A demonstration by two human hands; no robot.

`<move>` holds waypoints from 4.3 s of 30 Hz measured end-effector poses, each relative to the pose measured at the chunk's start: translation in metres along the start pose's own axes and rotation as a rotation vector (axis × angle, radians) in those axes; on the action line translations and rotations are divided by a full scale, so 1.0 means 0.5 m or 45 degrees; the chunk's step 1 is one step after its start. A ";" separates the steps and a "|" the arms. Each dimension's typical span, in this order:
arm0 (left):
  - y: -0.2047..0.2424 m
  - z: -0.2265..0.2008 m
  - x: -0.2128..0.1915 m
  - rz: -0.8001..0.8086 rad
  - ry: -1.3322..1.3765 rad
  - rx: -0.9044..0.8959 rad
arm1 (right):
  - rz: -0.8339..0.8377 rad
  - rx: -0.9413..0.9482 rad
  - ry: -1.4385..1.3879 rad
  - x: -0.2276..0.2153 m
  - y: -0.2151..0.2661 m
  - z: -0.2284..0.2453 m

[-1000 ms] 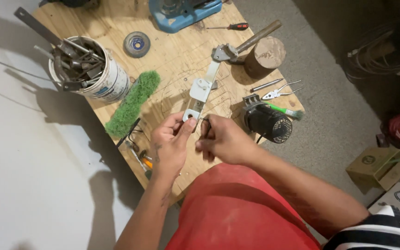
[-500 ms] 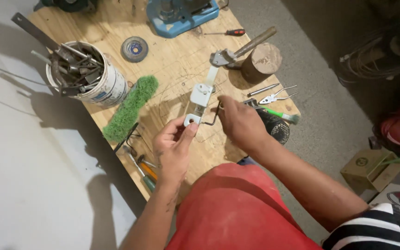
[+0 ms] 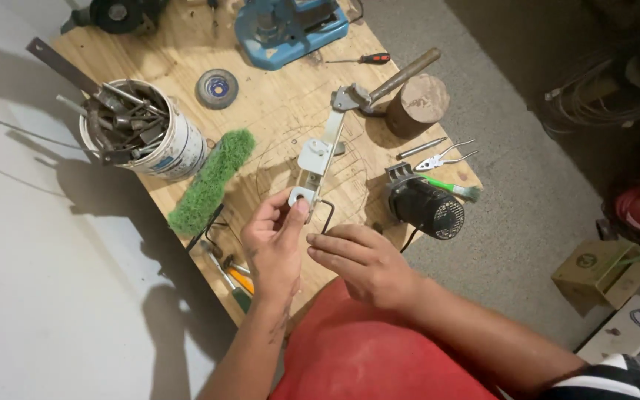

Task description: Disassembling a metal chassis by removing a rod and small brackets on a workbench

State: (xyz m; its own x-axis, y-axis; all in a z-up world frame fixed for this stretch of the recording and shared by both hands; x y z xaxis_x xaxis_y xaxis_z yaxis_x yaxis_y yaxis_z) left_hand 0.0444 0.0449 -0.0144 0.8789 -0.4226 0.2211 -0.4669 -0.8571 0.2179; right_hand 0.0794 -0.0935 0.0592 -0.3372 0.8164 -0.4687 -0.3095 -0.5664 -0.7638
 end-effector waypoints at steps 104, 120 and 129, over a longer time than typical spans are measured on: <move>-0.060 -0.007 -0.018 -0.038 -0.063 -0.064 | -0.225 1.374 -0.469 0.027 0.055 -0.180; -0.054 -0.006 -0.022 -0.073 -0.074 -0.033 | -0.221 1.556 -0.390 0.066 0.004 -0.181; -0.044 -0.025 -0.016 -0.089 -0.045 -0.025 | -0.235 1.387 -0.294 0.052 0.007 -0.173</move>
State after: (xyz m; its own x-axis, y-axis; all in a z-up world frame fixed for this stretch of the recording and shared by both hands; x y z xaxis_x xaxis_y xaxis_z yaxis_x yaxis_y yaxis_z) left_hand 0.0465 0.0711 -0.0090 0.9122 -0.3724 0.1710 -0.4058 -0.8789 0.2507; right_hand 0.1466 -0.0643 0.0058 -0.3270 0.9216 -0.2092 -0.9443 -0.3273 0.0343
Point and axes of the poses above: each hand's wrist, its own y-axis away from the middle knuckle, its own x-axis out of the palm, z = x × y, the point moved 7 cm from there along -y, towards the middle knuckle, and after that the axes turned 11 degrees about -z, right-handed, at the moved point
